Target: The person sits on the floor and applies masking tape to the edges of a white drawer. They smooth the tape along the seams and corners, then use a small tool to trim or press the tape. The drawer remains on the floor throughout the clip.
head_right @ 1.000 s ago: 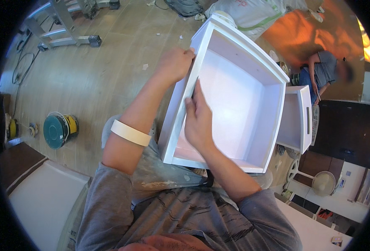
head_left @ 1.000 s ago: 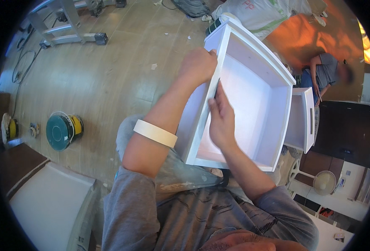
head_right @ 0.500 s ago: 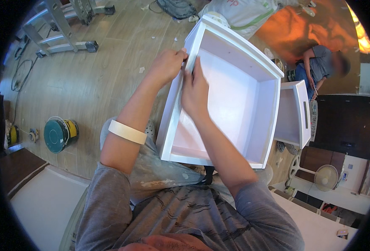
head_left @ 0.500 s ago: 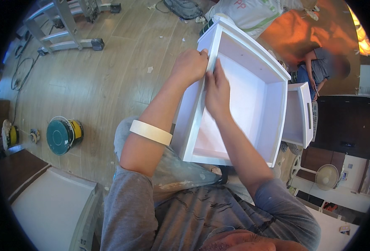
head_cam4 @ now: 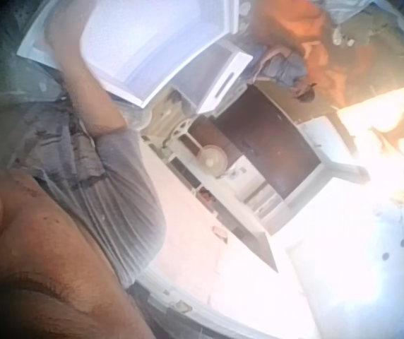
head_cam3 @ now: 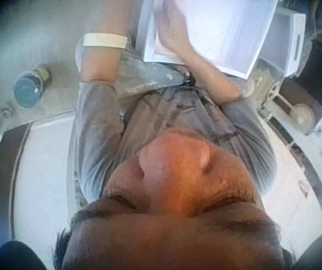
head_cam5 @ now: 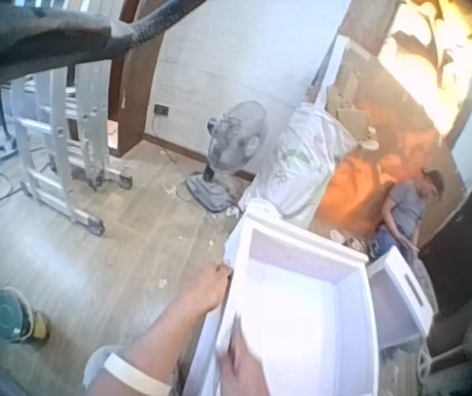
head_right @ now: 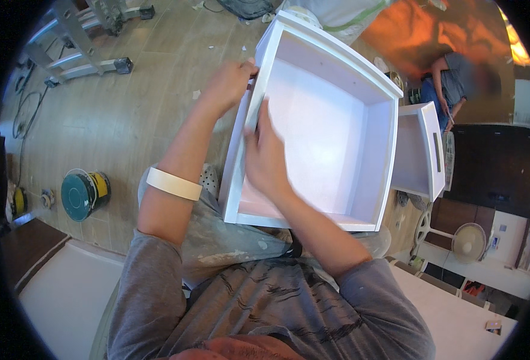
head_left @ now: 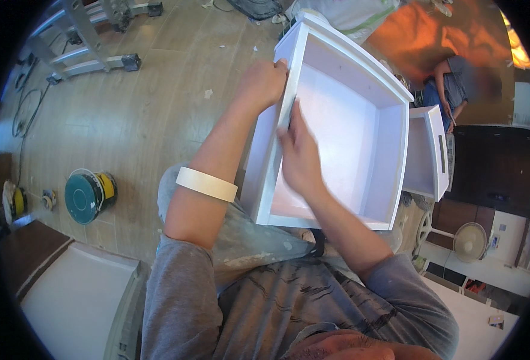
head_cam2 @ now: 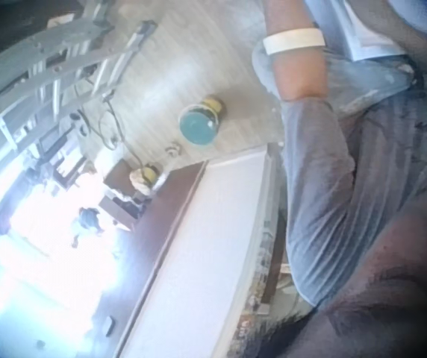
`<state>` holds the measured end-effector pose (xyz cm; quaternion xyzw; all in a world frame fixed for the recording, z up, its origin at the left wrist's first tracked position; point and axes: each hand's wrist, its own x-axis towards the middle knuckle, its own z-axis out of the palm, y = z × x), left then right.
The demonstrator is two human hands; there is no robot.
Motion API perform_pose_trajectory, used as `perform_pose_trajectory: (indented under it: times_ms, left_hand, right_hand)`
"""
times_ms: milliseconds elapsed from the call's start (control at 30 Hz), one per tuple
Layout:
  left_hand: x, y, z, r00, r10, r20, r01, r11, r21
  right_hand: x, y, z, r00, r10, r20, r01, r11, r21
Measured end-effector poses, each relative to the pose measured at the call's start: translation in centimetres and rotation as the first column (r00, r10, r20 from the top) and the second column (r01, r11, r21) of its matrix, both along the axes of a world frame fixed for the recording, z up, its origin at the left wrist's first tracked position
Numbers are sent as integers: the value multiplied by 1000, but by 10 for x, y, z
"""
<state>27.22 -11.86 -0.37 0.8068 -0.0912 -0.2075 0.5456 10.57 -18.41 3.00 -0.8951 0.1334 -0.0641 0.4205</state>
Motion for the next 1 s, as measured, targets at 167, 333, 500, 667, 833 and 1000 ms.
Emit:
perform_pose_trajectory:
  times_ms: [167, 333, 500, 667, 833, 1000]
  left_hand:
    - [-1, -5, 4, 999, 12, -45, -13, 999, -35]
    - [3, -2, -10, 998, 37, -54, -42, 994, -103]
    - [2, -2, -9, 999, 10, -48, -12, 999, -52]
    - [3, -2, -12, 998, -4, -69, -3, 995, -97]
    - [6, 4, -17, 999, -28, -32, 25, 997, -75]
    - [8, 11, -3, 997, 83, 9, -79, 978, -193]
  right_hand:
    - [-73, 25, 7, 988, 75, -136, -56, 989, 135]
    - [17, 5, 13, 996, -30, -85, 41, 990, 135]
    - [-35, 18, 6, 999, 27, -31, -24, 995, 98]
    - [-21, -7, -2, 986, -156, 64, 97, 836, 541]
    - [10, -94, -20, 973, -88, -215, 136, 966, 222]
    - [42, -105, -53, 986, 84, -147, -90, 995, -36]
